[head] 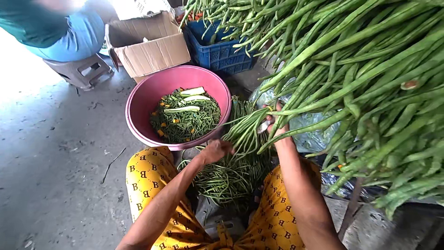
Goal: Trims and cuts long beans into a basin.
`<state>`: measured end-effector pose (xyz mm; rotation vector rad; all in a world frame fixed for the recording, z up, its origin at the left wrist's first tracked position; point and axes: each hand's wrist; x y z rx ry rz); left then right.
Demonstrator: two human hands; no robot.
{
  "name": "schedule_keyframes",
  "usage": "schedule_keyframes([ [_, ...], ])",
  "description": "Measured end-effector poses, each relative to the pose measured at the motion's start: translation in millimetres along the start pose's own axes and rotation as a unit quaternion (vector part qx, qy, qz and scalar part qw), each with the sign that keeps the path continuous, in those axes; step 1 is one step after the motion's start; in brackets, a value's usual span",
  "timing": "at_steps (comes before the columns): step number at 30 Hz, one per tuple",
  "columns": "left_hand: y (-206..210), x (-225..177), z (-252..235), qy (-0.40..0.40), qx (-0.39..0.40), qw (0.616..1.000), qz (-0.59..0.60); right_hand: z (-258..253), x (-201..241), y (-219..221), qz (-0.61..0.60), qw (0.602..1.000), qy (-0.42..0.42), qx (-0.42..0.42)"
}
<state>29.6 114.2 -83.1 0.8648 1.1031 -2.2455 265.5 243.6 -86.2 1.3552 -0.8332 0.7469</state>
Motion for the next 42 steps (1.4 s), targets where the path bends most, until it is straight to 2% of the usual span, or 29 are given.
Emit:
schedule_keyframes([
  [1, 3.0, 4.4, 1.2, -0.022, 0.053, 0.996, -0.061, 2.7, 13.9, 4.3, 0.023, 0.998, -0.004, -0.050],
  [3, 11.3, 10.7, -0.9, -0.060, 0.102, 0.981, -0.156, 7.1, 21.9, -6.9, 0.010, 0.999, -0.022, -0.025],
  [5, 15.1, 7.8, -1.3, -0.060, 0.029, 0.987, -0.144, 22.1, 23.0, 4.4, 0.076, 0.997, 0.006, -0.007],
  [8, 25.8, 1.6, -13.9, -0.002, -0.128, 0.991, -0.028, 49.9, 16.8, 43.5, 0.131, 0.986, 0.106, -0.004],
  [10, 34.7, 3.3, -26.7, 0.035, -0.179, 0.981, 0.065, 59.6, 15.0, 60.8, 0.109, 0.986, 0.127, 0.017],
  [12, 31.9, 3.6, -31.7, 0.064, -0.205, 0.967, 0.134, 61.4, 19.9, 62.3, 0.108, 0.987, 0.101, 0.068],
  [15, 15.9, 0.9, -24.9, 0.103, -0.141, 0.956, 0.235, 42.8, 21.9, 30.1, 0.226, 0.966, 0.013, 0.123],
  [17, 12.6, -0.8, -19.9, 0.121, -0.126, 0.943, 0.284, 34.2, 21.0, 10.4, 0.301, 0.948, -0.039, 0.096],
  [21, 14.0, 0.6, -18.9, 0.110, -0.136, 0.931, 0.320, 37.7, 12.1, 4.1, 0.322, 0.938, -0.095, 0.081],
  [25, 13.9, -0.4, -20.3, 0.081, -0.160, 0.949, 0.258, 45.3, 15.9, 25.1, 0.311, 0.949, -0.054, 0.023],
  [30, 11.3, 1.2, -21.7, 0.045, -0.159, 0.962, 0.219, 50.1, 20.5, 41.2, 0.302, 0.953, -0.026, 0.010],
  [33, 10.9, -1.5, -19.8, 0.025, -0.145, 0.953, 0.266, 52.1, 21.8, 46.2, 0.311, 0.950, -0.012, 0.017],
  [38, 12.2, 0.1, -20.5, 0.024, -0.108, 0.912, 0.394, 51.1, 22.5, 49.0, 0.301, 0.953, 0.030, 0.002],
  [42, 10.8, 1.6, -19.9, 0.021, -0.109, 0.908, 0.404, 46.1, 20.7, 49.2, 0.269, 0.963, 0.029, -0.016],
])
Point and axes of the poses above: each hand's wrist, its own z-axis away from the middle knuckle, its own y-axis out of the palm, x = y × z, and after that the axes turned 6 degrees about -y, right-handed
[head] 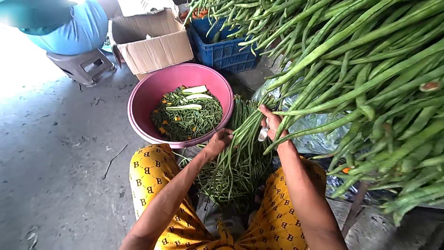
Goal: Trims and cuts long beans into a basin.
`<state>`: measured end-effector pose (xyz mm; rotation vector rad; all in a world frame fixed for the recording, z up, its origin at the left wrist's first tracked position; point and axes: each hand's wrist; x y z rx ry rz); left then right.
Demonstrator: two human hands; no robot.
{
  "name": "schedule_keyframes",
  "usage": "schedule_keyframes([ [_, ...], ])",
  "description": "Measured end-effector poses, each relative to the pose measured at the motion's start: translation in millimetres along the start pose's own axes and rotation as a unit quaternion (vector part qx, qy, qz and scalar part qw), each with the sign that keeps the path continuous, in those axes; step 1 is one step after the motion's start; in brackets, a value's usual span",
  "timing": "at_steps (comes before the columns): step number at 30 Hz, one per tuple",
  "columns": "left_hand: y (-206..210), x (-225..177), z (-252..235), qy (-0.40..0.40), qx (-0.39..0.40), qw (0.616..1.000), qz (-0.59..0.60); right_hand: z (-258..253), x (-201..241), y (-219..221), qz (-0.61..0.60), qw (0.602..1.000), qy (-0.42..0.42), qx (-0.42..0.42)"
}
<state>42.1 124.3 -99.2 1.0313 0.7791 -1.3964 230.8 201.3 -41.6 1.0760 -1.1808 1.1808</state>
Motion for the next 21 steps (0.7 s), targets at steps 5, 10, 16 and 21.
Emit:
schedule_keyframes([
  [5, 0.5, 0.0, 2.1, 0.051, -0.036, 0.994, -0.086, -3.7, -6.9, -1.8, -0.057, 0.998, -0.004, 0.021],
  [10, 0.0, 0.1, -0.1, 0.157, -0.023, 0.975, -0.153, 25.5, -12.9, 25.1, -0.046, 0.985, 0.012, 0.168],
  [16, -15.4, -5.4, 3.2, 0.094, -0.069, 0.991, -0.064, 22.7, -15.1, 21.8, 0.166, 0.967, -0.016, 0.191],
  [21, -24.2, -6.3, 6.7, 0.042, -0.104, 0.994, -0.011, 31.0, -24.4, 28.2, 0.307, 0.920, 0.056, 0.236],
])
Point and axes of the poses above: each hand's wrist, its own z-axis away from the middle knuckle, its own y-axis out of the palm, x = y × z, and after that the axes turned 6 degrees about -y, right-handed
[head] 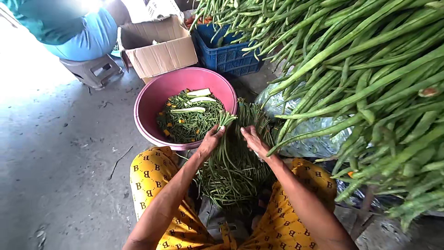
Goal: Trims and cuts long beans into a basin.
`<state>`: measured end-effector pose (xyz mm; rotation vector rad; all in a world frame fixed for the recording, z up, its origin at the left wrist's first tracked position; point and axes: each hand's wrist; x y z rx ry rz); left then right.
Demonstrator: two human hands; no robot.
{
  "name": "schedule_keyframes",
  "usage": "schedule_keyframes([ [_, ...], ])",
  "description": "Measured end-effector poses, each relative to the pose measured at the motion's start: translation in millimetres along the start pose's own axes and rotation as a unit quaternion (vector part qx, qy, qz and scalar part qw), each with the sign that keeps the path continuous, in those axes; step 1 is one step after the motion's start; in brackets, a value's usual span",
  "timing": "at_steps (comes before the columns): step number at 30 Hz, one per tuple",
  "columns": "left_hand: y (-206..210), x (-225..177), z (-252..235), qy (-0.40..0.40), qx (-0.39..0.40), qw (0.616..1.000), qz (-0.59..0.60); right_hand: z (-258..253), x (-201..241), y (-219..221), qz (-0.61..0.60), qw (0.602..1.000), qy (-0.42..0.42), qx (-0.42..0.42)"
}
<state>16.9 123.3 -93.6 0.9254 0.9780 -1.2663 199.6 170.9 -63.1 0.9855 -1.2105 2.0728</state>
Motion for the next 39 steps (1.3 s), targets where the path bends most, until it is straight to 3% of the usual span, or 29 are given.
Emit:
schedule_keyframes([
  [6, -0.5, -1.3, 0.6, -0.043, 0.046, 0.995, 0.081, 2.8, -0.4, 11.2, -0.020, 0.997, 0.018, 0.076],
  [9, 1.4, 0.3, -2.8, -0.035, 0.060, 0.996, 0.057, 2.7, 1.3, 12.4, -0.046, 0.996, 0.011, 0.081],
  [13, 1.5, 1.5, -4.2, -0.008, 0.052, 0.993, -0.104, 1.4, -6.7, 17.1, -0.075, 0.994, -0.019, 0.075],
  [16, 4.7, 0.2, -3.5, 0.007, 0.025, 0.955, -0.296, -0.3, -15.5, 27.1, -0.105, 0.993, -0.024, 0.058],
  [19, 12.5, 1.3, 2.5, 0.022, -0.002, 0.915, -0.404, 0.1, -24.3, 41.1, -0.161, 0.986, 0.008, 0.040],
  [23, 17.5, 13.6, 5.4, 0.099, -0.014, 0.886, -0.452, 1.1, -32.0, 57.9, -0.247, 0.965, 0.080, 0.018],
  [34, 19.9, 29.0, 1.2, 0.191, -0.019, 0.843, -0.502, 3.7, -44.9, 74.7, -0.249, 0.965, 0.059, -0.054],
  [39, 20.8, 35.5, -1.1, 0.235, -0.036, 0.825, -0.512, 7.7, -43.9, 79.8, -0.310, 0.946, 0.081, -0.056],
])
Point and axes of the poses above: each hand's wrist, its own z-axis away from the middle knuckle, its own y-axis out of the palm, x = y × z, and after that the axes turned 6 degrees about -y, right-handed
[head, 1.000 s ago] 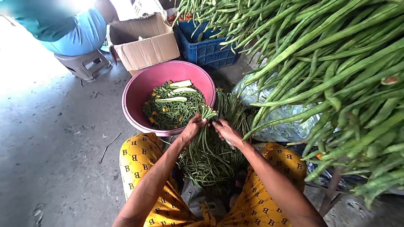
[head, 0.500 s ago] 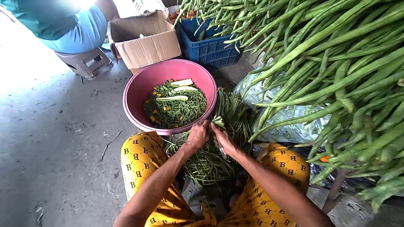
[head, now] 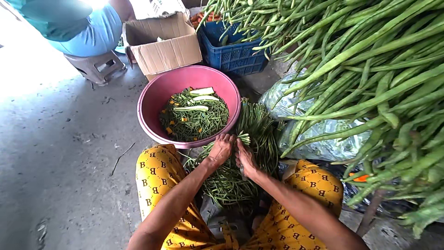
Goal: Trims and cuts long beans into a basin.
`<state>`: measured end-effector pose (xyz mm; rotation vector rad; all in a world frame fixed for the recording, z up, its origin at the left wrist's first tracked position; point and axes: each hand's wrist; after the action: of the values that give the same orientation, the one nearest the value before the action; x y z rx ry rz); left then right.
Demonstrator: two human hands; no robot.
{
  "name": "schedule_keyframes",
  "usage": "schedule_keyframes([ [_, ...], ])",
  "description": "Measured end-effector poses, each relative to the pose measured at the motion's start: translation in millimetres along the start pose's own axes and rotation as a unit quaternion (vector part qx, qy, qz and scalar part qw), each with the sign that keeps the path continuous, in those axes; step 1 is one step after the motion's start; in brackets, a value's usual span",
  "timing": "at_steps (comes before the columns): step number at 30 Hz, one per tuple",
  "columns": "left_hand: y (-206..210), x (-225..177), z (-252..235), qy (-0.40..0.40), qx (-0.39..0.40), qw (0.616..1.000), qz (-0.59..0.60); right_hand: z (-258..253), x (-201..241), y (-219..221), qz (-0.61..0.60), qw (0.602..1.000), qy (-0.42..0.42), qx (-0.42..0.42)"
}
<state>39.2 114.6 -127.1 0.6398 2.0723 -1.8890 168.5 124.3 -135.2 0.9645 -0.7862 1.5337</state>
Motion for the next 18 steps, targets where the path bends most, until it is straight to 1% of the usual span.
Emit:
schedule_keyframes([
  [3, 7.1, 2.5, 1.5, 0.026, -0.039, 0.999, -0.022, 4.2, 1.1, 2.8, -0.038, 0.999, 0.024, -0.003],
  [6, 19.0, 7.9, 1.6, 0.080, -0.115, 0.989, -0.057, 9.9, 1.1, 7.6, -0.069, 0.997, 0.040, -0.014],
  [11, 16.2, 4.9, 2.2, 0.097, -0.117, 0.986, -0.064, 15.3, 5.4, 8.9, -0.087, 0.994, 0.069, -0.015],
  [12, 14.2, 4.0, 1.7, 0.092, -0.107, 0.989, -0.055, 15.6, 7.8, 9.0, -0.085, 0.993, 0.075, -0.016],
  [14, 6.0, 2.5, 0.8, 0.064, -0.046, 0.997, -0.027, 15.6, 10.5, 7.5, -0.064, 0.995, 0.082, -0.002],
  [18, -13.7, 1.7, -5.6, 0.018, 0.088, 0.996, 0.025, 6.4, 3.3, 1.1, 0.010, 0.998, 0.042, 0.035],
])
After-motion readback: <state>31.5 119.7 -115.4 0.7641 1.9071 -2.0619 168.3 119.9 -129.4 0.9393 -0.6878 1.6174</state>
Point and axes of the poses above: each hand's wrist, its own z-axis away from the middle knuckle, its own y-axis out of the palm, x = y × z, and after that the axes turned 6 degrees about -y, right-handed
